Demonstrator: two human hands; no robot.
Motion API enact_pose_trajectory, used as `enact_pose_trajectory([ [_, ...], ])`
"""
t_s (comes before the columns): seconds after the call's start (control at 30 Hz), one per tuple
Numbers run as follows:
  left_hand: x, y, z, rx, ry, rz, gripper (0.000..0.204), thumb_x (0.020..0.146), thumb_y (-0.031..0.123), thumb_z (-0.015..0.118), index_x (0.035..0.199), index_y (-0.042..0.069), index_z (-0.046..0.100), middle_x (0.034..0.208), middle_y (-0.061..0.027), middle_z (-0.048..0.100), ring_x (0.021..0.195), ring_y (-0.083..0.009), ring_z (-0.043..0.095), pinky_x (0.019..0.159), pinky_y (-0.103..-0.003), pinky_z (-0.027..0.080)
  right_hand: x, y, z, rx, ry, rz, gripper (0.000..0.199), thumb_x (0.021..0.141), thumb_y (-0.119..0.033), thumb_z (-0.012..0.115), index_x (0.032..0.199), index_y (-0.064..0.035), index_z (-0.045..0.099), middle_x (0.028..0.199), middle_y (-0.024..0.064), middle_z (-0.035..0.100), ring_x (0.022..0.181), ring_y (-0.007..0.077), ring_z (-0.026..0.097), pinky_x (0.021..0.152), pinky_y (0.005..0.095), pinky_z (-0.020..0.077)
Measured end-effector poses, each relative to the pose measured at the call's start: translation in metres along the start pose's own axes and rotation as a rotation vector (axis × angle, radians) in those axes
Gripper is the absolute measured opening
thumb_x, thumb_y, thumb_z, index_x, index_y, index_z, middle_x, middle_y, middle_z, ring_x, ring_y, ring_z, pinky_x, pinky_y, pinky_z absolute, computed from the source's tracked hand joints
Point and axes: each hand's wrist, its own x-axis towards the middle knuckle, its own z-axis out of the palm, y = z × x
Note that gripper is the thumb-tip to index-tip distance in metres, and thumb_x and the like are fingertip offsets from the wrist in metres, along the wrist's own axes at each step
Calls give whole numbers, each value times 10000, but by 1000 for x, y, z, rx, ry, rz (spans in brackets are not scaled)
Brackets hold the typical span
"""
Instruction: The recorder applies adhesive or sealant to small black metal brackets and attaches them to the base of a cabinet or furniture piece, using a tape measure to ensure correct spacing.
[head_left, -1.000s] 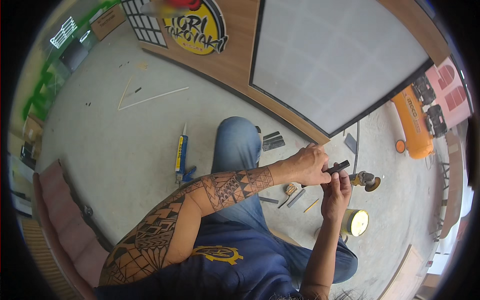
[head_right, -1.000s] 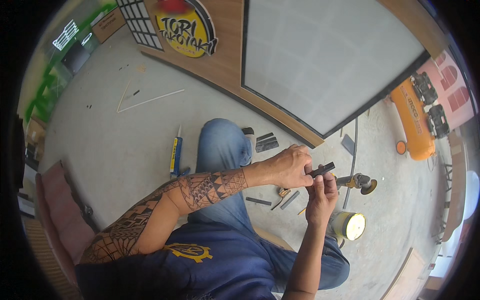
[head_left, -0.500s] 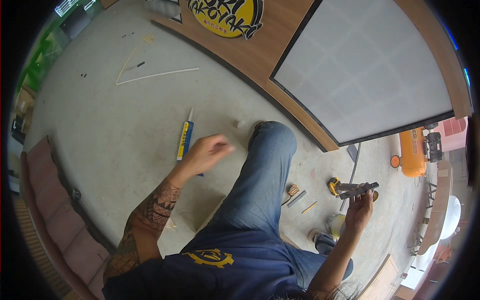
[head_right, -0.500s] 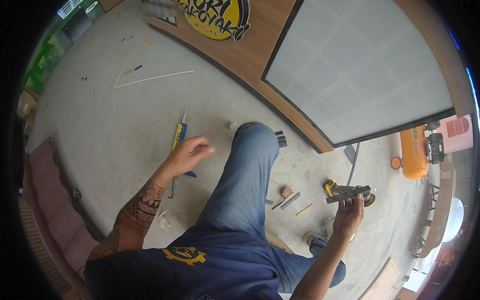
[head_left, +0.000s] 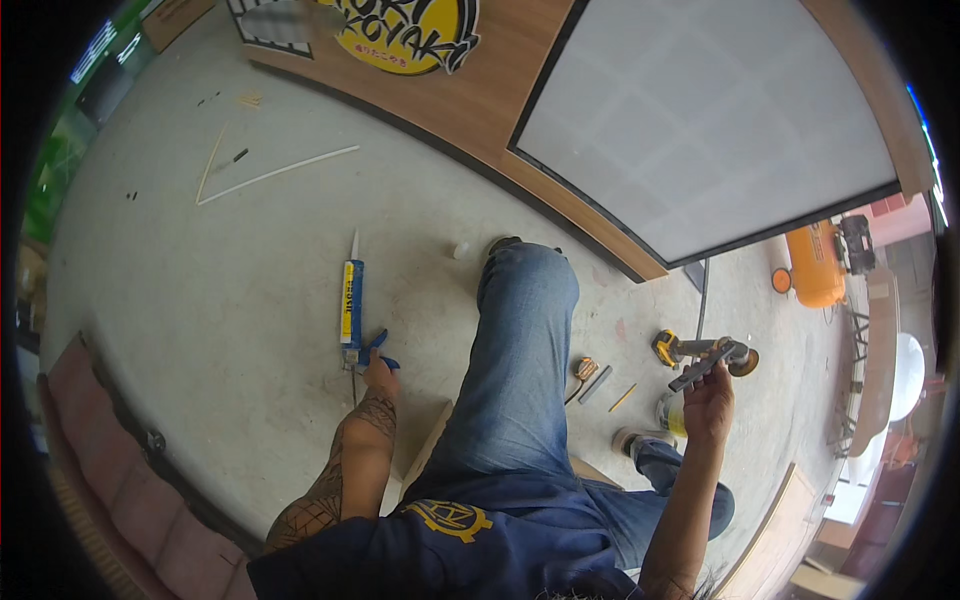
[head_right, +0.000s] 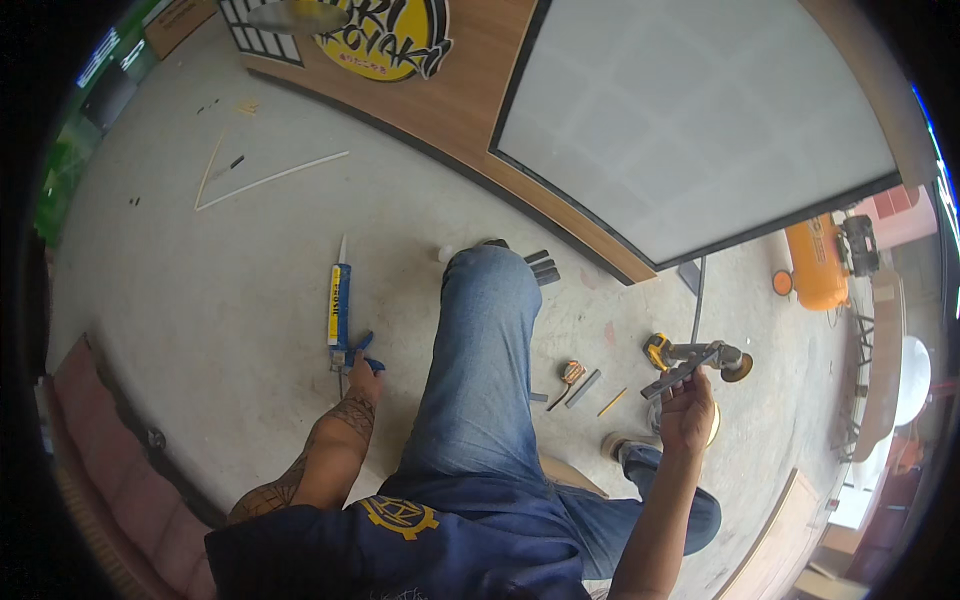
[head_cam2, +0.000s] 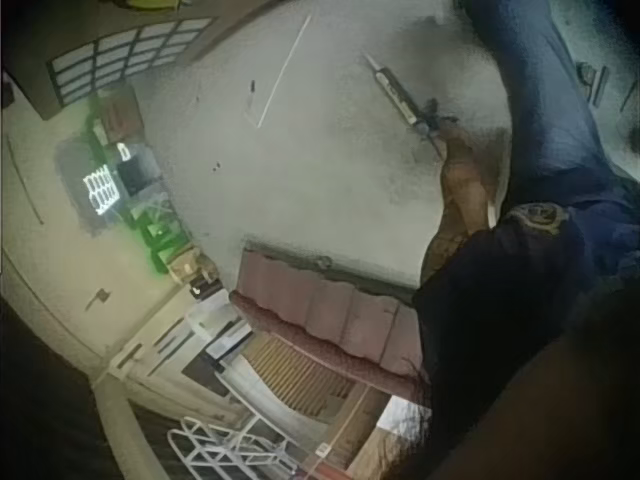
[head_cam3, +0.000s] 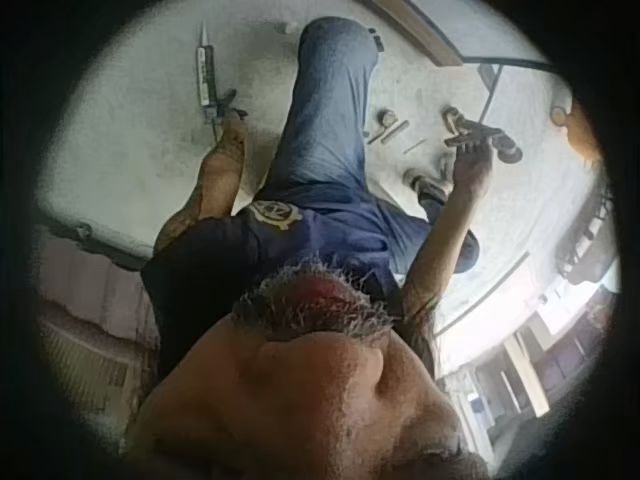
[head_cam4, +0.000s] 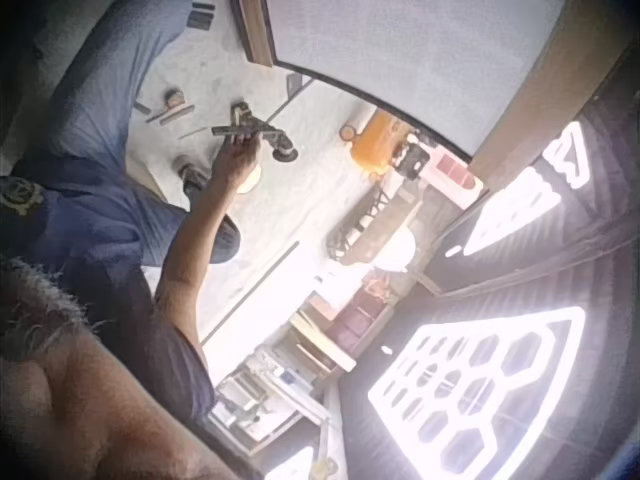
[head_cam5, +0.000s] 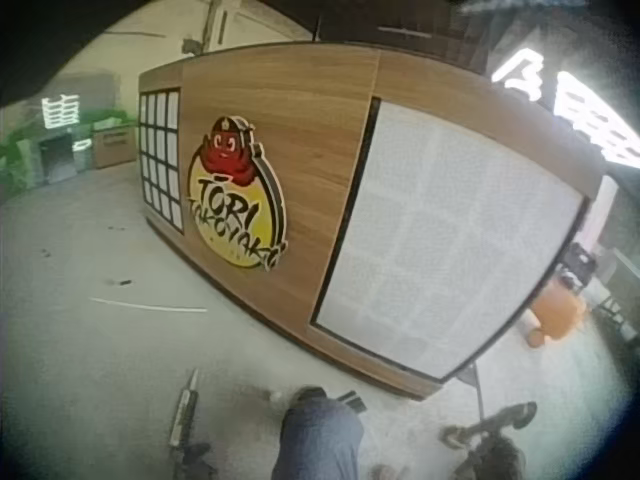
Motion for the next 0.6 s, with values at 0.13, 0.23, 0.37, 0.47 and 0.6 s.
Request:
enact_pose_trajectory([
  [0.13, -16, 12, 39, -64, 197, -272, 626, 1011, 505, 684, 1411, 28, 621, 1322, -108, 619, 1265, -248, 599, 1114, -375, 490, -9, 1, -14, -27, 0, -18, 279, 1076, -250, 634, 1281, -70, 691, 1054, 12, 721, 982, 162, 680, 951, 385, 551],
  [0.23, -16, 12, 16, 422, -18, 135, 627, 1016, 499, 681, 1459, 64, 599, 1373, -93, 616, 1181, -220, 607, 1049, -387, 520, -10, 1, -21, -33, -15, 15, 283, 1077, -263, 631, 1281, -76, 690, 1041, 8, 714, 978, 158, 679, 951, 379, 550],
  [0.37, -6, 27, 15, -824, -19, -248, 527, 1040, 450, 660, 1417, 84, 631, 1204, -54, 667, 945, -170, 617, 833, -333, 565, -4, 1, -31, -20, -21, -1, 293, 1068, -271, 641, 1277, -71, 686, 1025, 1, 712, 981, 147, 675, 934, 360, 541],
  [0.47, 17, 45, -33, -1092, -409, -145, 356, 1052, 342, 670, 1295, 81, 663, 957, -4, 629, 734, -124, 541, 615, -263, 503, -6, 13, -15, -4, -33, 25, 280, 1061, -265, 647, 1256, -69, 690, 1008, -5, 712, 975, 142, 670, 922, 353, 534],
  [0.6, -4, 88, -41, -1044, -528, 23, 276, 1053, 258, 666, 1225, 43, 645, 904, -25, 593, 661, -97, 495, 535, -232, 457, -7, 16, 0, 10, -4, 38, 195, 1087, -235, 599, 1181, -90, 690, 977, -17, 700, 960, 140, 677, 935, 350, 537],
])
